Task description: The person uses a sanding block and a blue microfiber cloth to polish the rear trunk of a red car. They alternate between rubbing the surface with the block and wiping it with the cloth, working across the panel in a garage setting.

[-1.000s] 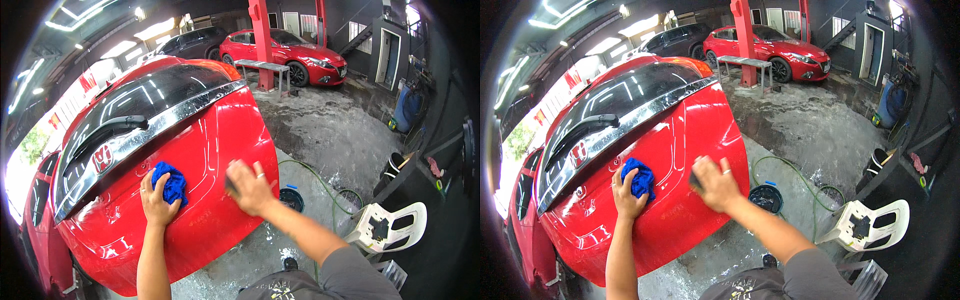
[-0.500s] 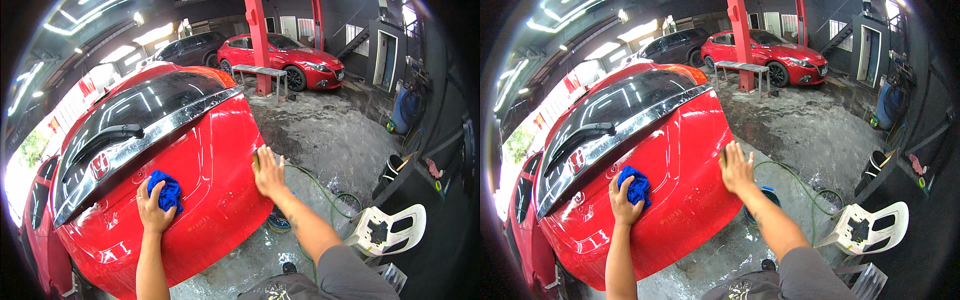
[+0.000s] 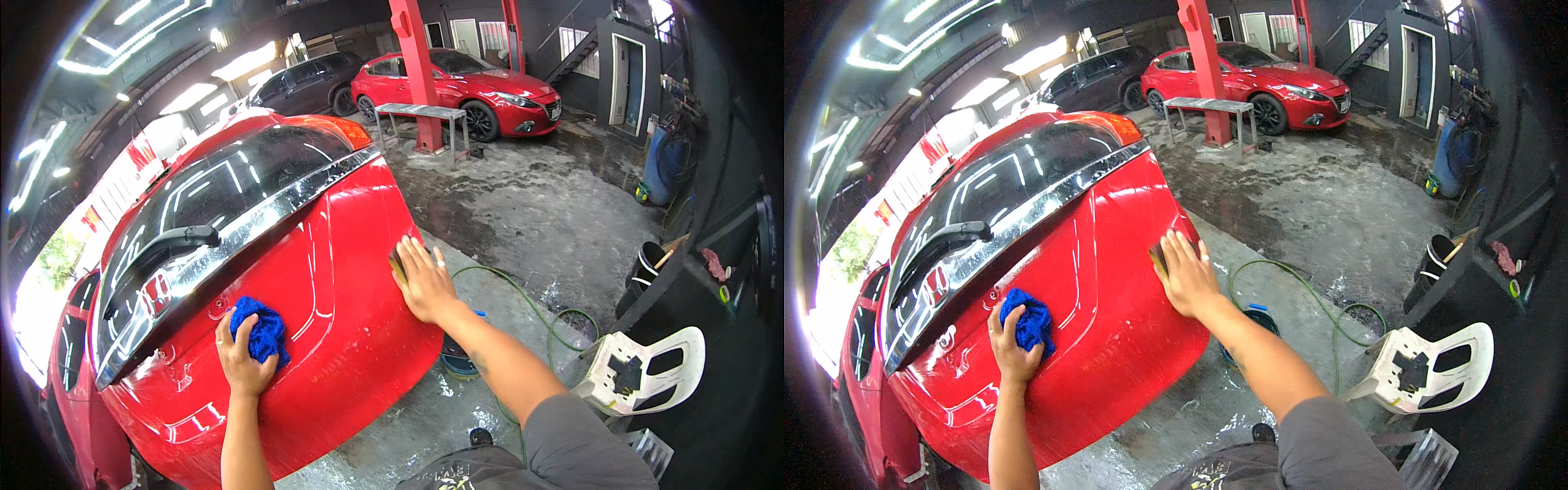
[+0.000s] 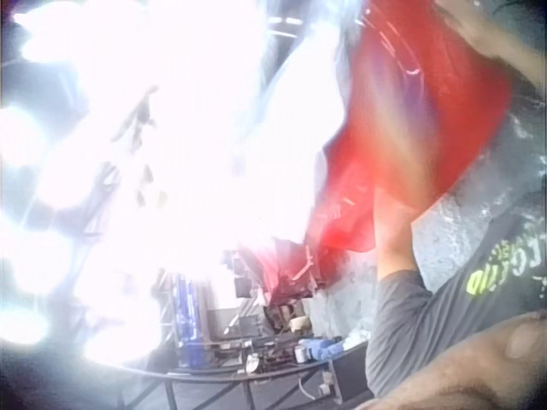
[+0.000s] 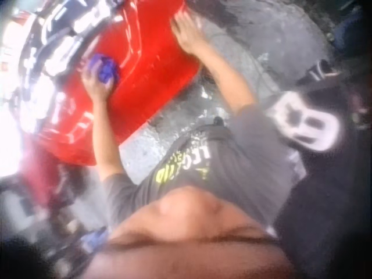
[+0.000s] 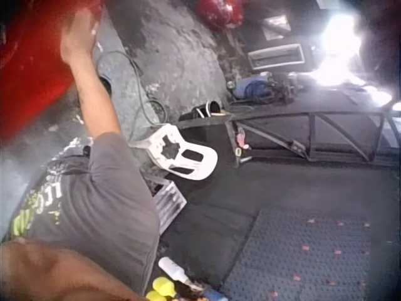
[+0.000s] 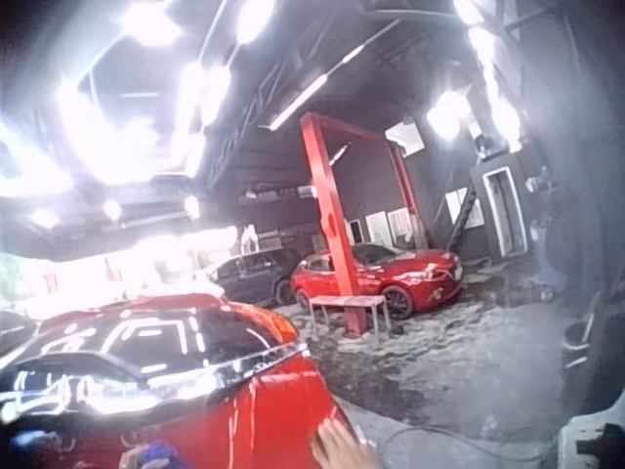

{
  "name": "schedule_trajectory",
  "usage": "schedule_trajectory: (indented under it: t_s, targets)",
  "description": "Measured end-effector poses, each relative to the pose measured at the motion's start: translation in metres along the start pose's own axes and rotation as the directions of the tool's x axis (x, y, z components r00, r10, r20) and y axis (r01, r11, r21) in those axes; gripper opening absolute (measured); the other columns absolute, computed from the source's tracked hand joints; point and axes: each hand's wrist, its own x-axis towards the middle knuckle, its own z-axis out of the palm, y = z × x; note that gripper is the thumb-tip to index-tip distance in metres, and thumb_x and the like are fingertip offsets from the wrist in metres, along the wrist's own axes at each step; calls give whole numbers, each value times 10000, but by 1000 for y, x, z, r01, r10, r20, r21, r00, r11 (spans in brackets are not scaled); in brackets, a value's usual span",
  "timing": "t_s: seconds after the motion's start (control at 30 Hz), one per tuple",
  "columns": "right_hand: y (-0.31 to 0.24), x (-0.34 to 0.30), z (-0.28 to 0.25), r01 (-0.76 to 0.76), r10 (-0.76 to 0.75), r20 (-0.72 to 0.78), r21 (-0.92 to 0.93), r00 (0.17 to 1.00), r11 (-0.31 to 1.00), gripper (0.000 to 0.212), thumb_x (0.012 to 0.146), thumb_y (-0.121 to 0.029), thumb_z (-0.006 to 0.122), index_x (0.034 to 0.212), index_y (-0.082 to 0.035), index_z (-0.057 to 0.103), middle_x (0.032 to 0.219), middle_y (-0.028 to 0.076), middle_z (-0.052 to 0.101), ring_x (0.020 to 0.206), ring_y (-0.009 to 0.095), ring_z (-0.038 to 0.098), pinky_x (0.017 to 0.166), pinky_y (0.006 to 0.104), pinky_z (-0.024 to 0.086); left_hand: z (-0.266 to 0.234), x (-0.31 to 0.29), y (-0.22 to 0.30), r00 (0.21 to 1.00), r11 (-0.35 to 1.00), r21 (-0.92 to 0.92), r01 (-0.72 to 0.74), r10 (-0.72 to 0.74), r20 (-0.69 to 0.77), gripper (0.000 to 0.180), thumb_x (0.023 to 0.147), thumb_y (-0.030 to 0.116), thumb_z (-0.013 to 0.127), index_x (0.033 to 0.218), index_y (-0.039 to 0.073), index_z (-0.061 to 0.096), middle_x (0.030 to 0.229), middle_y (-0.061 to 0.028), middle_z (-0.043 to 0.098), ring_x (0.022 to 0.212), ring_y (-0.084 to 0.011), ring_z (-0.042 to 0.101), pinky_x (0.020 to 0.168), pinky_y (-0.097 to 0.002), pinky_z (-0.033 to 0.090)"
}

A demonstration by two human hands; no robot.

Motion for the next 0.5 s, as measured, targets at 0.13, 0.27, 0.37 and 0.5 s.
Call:
schedule_trajectory:
  t_s: [0.13, 0.27, 0.37, 0.5]
  targets:
    - [-6, -32, -4, 17, -17, 22, 11, 1000, 1000, 668, 1184, -416, 481, 1692, 13, 422, 1807, 222, 381, 1709, 368, 302, 1357, 667, 223, -8, 1, 0, 1000, 999, 32, 3, -3, -1, 677, 652, 205, 821, 1315, 98, 737, 1507, -278, 608, 1422, -503, 563, 1232, -600, 447]
    - [20, 36, 2, -27, 30, -57, 55, 998, 998, 665, 1181, -404, 488, 1676, 36, 432, 1796, 242, 388, 1699, 382, 317, 1365, 644, 222, 5, 3, -1, 1000, 1000, 7, 20, -20, 10, 699, 637, 207, 815, 1322, 99, 725, 1519, -286, 595, 1428, -506, 557, 1235, -604, 442]
    - [27, 45, -6, -11, 12, -7, 74, 1000, 997, 643, 1175, -381, 505, 1669, 27, 450, 1789, 247, 398, 1694, 392, 324, 1368, 631, 225, 3, 2, -3, 1000, 1000, 9, 11, -11, 14, 707, 631, 218, 808, 1322, 99, 719, 1517, -288, 594, 1428, -506, 556, 1236, -612, 438]
    - [21, -19, -17, 93, -94, 106, 6, 990, 996, 648, 1161, -354, 542, 1676, 25, 439, 1777, 252, 413, 1691, 395, 331, 1371, 610, 235, -7, -1, -6, 999, 999, 39, 33, -34, 10, 713, 640, 238, 796, 1334, 100, 706, 1522, -286, 586, 1405, -508, 565, 1227, -611, 441]
